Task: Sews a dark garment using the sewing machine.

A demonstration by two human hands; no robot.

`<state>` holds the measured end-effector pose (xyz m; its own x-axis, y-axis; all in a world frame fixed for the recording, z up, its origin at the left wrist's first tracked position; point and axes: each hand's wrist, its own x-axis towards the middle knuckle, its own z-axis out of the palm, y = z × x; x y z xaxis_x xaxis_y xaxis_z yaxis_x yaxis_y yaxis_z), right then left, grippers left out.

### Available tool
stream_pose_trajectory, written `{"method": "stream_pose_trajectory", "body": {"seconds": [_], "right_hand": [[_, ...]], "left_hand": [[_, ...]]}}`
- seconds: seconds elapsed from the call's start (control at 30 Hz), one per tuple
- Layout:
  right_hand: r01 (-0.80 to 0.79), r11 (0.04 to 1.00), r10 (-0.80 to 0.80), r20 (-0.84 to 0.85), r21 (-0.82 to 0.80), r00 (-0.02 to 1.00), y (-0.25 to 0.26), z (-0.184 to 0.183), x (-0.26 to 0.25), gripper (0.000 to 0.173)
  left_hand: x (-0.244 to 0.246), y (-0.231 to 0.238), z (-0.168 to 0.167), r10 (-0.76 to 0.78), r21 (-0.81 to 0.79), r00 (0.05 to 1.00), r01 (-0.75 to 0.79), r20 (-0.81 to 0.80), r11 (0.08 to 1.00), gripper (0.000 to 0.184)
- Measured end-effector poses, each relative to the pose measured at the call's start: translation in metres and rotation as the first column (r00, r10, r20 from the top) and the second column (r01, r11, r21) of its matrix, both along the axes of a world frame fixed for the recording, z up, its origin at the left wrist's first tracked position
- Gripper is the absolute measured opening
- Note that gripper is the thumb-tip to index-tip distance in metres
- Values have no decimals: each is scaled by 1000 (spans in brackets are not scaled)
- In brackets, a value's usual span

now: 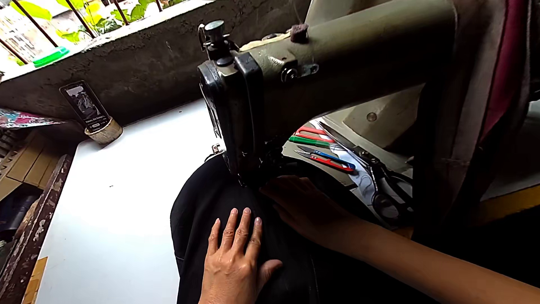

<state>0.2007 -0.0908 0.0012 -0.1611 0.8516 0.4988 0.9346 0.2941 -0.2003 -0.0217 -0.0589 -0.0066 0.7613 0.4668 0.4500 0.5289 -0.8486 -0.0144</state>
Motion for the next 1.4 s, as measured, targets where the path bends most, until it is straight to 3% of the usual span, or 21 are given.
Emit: {"method": "stream_pose_trajectory", "body": {"seconds": [0.17, 0.37, 0.6, 0.77, 0.93, 1.07, 1.2, 1.4], "right_hand": [[-30, 999, 31, -11, 46, 999, -38, 1, -23, 38], [-32, 996, 32, 2, 81, 999, -62, -17, -6, 37], [-363, 931, 363, -34, -19, 931, -81, -1, 19, 27], [-415, 903, 426, 106, -112, 898, -103, 10, 31, 40], [-483, 874, 485, 170, -55, 858, -87, 8, 20, 20], [-589, 808, 580, 138, 30, 803, -75, 25, 15, 20], [-577, 814, 564, 148, 67, 812, -79, 47, 20, 19], [-486, 874, 483, 130, -9, 866, -86, 13, 19, 21]], "left_hand": [[-3, -1, -2, 3, -127, 989, 16, 148, 992, 72], [-6, -2, -2, -7, -165, 986, 35, 168, 986, 72], [-7, 0, -1, -38, -217, 988, 69, 147, 974, 41], [-8, 1, -1, -45, -213, 990, 73, 135, 974, 40], [-9, 1, -2, -47, -202, 991, 72, 123, 977, 43], [-9, 1, -1, -55, -193, 993, 74, 103, 978, 46], [-10, 2, -1, -87, -207, 990, 109, 112, 972, 46], [-13, 2, 2, -151, -166, 989, 149, 1, 975, 57]]}}
